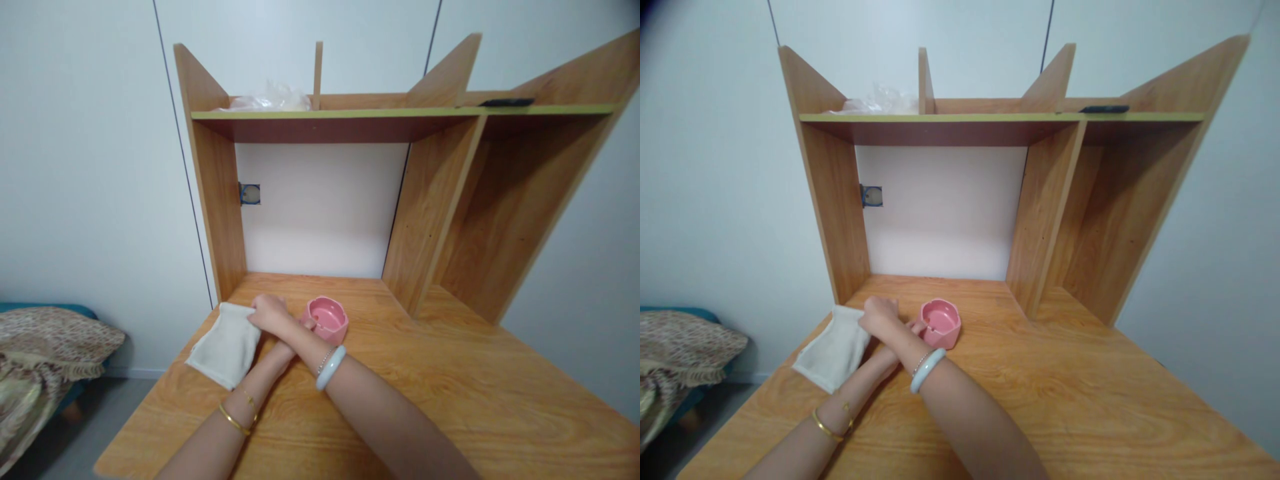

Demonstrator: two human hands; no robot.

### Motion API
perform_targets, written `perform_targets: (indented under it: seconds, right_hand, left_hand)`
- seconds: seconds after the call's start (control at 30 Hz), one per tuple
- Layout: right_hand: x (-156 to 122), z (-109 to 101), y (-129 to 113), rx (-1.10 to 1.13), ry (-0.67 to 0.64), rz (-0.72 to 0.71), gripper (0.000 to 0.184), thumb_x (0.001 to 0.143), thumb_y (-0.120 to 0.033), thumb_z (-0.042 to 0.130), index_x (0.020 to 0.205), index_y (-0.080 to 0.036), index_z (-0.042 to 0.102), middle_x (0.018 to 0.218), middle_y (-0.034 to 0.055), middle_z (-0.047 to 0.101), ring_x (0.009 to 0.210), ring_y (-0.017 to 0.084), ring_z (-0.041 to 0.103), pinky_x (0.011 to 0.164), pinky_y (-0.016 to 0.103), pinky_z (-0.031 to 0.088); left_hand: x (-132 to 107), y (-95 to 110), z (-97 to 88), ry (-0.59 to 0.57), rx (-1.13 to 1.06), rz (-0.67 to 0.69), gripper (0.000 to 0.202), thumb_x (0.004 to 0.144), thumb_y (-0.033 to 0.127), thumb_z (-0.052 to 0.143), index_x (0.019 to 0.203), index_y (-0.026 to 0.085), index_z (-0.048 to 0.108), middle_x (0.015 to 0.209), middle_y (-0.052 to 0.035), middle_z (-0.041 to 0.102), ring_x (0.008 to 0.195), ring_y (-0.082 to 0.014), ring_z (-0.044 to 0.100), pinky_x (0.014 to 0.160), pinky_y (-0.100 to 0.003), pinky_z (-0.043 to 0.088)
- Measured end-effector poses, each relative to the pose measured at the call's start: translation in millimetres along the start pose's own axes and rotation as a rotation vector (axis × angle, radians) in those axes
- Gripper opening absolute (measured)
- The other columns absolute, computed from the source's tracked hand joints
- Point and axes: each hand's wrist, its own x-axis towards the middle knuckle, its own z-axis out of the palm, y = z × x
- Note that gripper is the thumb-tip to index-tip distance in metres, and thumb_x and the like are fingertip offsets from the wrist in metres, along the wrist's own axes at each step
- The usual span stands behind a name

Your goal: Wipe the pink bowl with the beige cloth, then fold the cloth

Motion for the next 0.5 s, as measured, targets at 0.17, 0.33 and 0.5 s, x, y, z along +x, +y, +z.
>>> perform_targets:
  seconds: [0.17, 0.33, 0.5]
  right_hand:
    - [-1, -49, 40, 0.117, 0.210, 0.149, 0.020, 0.070, -0.028, 0.051, 0.085, -0.021, 0.062, 0.087, 0.0041, 0.067, 0.082, 0.018, 0.059, 0.070, 0.027, 0.039]
    - [-22, -102, 106, 0.338, 0.445, 0.323, 0.015, 0.069, -0.027, 0.053, 0.078, -0.017, 0.061, 0.075, 0.0019, 0.064, 0.068, 0.013, 0.056, 0.062, 0.022, 0.039]
    - [-72, -134, 184, 0.562, 0.380, 0.344, 0.018, 0.067, -0.031, 0.057, 0.068, -0.013, 0.061, 0.063, 0.0033, 0.061, 0.059, 0.012, 0.052, 0.054, 0.021, 0.037]
  left_hand:
    - [-9, 6, 1.9, -0.030, -0.005, -0.046, 0.037, 0.076, 0.050, 0.049, 0.091, 0.016, 0.050, 0.063, 0.0007, 0.054, 0.053, -0.0105, 0.053, 0.050, -0.021, 0.044]
    - [-1, 4, 2.6, -0.002, 0.010, -0.092, 0.034, 0.075, 0.048, 0.050, 0.088, 0.016, 0.049, 0.062, 0.0013, 0.054, 0.048, -0.0086, 0.054, 0.042, -0.018, 0.043]
    - [-1, 3, 4.2, 0.030, 0.014, -0.106, 0.035, 0.074, 0.048, 0.051, 0.088, 0.016, 0.049, 0.060, 0.0014, 0.054, 0.047, -0.0082, 0.054, 0.040, -0.016, 0.042]
